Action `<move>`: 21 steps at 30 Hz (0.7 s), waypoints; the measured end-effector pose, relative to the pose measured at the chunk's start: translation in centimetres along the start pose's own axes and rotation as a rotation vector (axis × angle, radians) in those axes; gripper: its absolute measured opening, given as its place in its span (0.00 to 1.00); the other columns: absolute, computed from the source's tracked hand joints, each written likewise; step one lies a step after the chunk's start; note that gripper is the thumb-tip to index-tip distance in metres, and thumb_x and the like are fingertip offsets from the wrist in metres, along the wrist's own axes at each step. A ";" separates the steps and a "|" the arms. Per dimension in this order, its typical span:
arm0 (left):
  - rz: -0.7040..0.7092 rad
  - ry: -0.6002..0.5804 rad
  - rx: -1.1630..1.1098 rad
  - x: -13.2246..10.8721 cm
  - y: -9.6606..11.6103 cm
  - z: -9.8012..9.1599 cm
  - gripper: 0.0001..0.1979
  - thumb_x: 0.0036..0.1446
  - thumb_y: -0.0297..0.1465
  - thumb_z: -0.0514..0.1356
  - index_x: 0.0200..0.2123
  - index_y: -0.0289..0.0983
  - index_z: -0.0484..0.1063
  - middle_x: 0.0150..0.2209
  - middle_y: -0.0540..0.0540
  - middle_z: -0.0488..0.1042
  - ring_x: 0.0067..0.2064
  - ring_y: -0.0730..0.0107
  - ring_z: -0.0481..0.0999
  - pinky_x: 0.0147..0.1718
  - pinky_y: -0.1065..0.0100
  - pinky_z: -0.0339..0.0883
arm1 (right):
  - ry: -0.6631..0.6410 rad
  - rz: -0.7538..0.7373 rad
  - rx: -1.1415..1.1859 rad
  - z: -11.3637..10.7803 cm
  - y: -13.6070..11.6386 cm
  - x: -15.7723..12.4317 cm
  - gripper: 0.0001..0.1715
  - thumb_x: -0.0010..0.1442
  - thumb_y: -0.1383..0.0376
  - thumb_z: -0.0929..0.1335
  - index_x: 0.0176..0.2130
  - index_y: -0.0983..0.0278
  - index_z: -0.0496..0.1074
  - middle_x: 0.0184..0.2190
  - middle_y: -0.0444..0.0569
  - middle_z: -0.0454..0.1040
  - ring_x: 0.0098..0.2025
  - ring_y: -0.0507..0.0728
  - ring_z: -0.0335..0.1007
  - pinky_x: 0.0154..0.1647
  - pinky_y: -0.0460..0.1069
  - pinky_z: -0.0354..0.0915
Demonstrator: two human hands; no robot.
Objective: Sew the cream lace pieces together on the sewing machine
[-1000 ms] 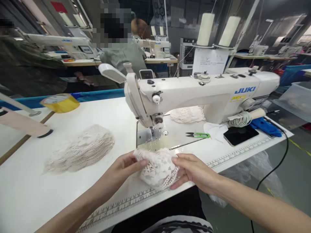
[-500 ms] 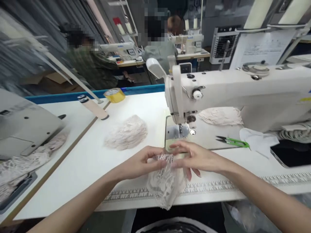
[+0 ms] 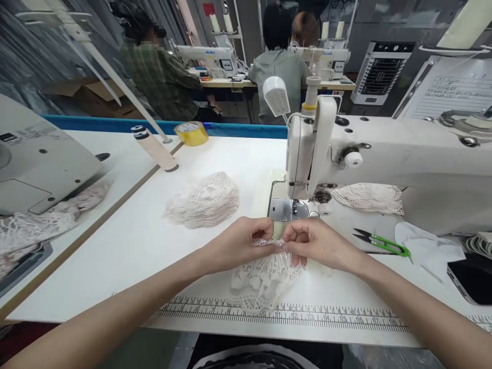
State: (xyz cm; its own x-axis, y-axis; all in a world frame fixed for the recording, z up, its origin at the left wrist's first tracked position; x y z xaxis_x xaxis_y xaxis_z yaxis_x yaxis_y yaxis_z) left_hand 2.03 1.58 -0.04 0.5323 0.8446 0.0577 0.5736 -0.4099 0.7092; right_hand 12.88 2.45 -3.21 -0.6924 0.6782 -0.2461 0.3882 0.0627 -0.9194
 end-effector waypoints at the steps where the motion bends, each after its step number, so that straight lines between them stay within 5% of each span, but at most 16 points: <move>1: 0.038 0.048 0.054 0.2 0.1 0.1 0.16 0.55 0.31 0.59 0.23 0.37 0.52 0.20 0.57 0.54 0.22 0.80 0.50 0.20 0.74 0.45 | 0.070 -0.033 -0.058 -0.5 -0.2 -0.2 0.08 0.60 0.60 0.66 0.33 0.62 0.68 0.21 0.41 0.72 0.23 0.50 0.68 0.25 0.46 0.65; 8: 0.391 0.408 0.281 -0.1 1.0 -0.1 0.12 0.51 0.21 0.51 0.21 0.37 0.50 0.18 0.58 0.51 0.20 0.80 0.47 0.19 0.73 0.42 | 0.450 -0.424 -0.465 -1.9 -1.7 -2.6 0.08 0.63 0.66 0.64 0.44 0.61 0.67 0.29 0.44 0.71 0.28 0.51 0.68 0.27 0.46 0.65; 21: 0.370 0.365 0.154 -0.4 0.5 0.6 0.13 0.53 0.21 0.52 0.23 0.38 0.50 0.19 0.58 0.51 0.20 0.80 0.46 0.19 0.75 0.43 | 0.439 -0.566 -0.676 -0.6 -2.5 -2.8 0.11 0.62 0.72 0.61 0.45 0.61 0.65 0.29 0.43 0.71 0.25 0.49 0.63 0.24 0.45 0.58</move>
State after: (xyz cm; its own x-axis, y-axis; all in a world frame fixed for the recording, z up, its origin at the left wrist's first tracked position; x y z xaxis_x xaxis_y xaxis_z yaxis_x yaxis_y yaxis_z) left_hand 2.52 0.86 -0.14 0.4811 0.6880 0.5432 0.4885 -0.7250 0.4855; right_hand 14.24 0.84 0.00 -0.6492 0.6219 0.4380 0.4294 0.7749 -0.4638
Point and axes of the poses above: each hand's wrist, its own x-axis towards the middle knuckle, its own z-axis out of the palm, y = z × x, the point moved 8 cm from there along x, towards the middle knuckle
